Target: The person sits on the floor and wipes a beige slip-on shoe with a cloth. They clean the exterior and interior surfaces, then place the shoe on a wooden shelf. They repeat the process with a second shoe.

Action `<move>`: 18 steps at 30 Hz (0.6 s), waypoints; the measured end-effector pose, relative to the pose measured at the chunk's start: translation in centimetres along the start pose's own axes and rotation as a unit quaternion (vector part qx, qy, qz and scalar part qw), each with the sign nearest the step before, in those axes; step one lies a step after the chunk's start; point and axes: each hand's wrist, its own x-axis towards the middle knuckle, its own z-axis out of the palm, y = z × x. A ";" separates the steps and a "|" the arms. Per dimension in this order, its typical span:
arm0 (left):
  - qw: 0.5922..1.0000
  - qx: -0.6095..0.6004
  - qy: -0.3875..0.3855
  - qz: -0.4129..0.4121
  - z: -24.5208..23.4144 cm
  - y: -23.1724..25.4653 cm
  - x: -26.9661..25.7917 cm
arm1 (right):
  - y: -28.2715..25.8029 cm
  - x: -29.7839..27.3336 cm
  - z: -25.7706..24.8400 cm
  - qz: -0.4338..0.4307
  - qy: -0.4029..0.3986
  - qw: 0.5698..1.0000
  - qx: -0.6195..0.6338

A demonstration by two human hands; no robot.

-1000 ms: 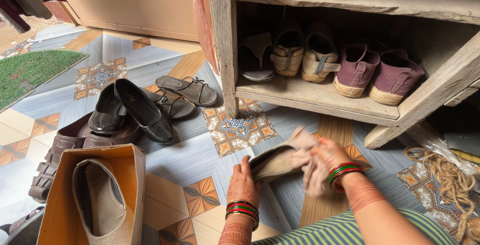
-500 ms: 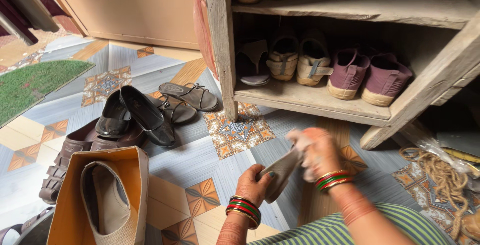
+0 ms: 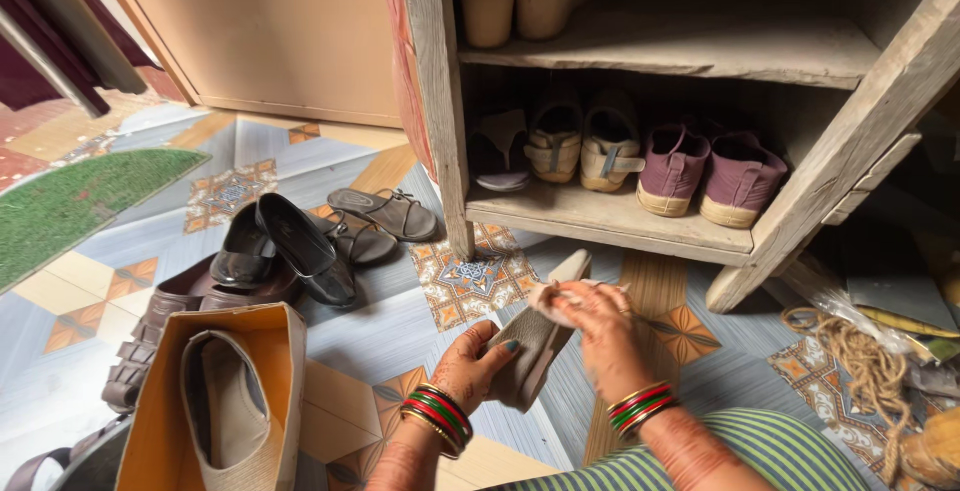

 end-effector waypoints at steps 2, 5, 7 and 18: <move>0.988 0.152 0.007 0.020 -1.1 1.1 -1.4 | 1.3 -0.4 -0.6 0.088 -0.007 0.992 0.090; 0.984 0.152 0.033 0.091 -2.4 1.8 -2.6 | 1.0 -0.2 -1.6 0.231 -0.016 0.924 0.306; 0.987 0.109 0.052 0.102 -2.7 1.4 -2.9 | -0.5 0.3 -2.2 0.166 0.028 0.926 0.338; 0.992 -0.099 -0.033 0.065 -1.1 0.9 -4.6 | -6.8 -0.4 -2.6 -0.027 -0.045 0.976 0.209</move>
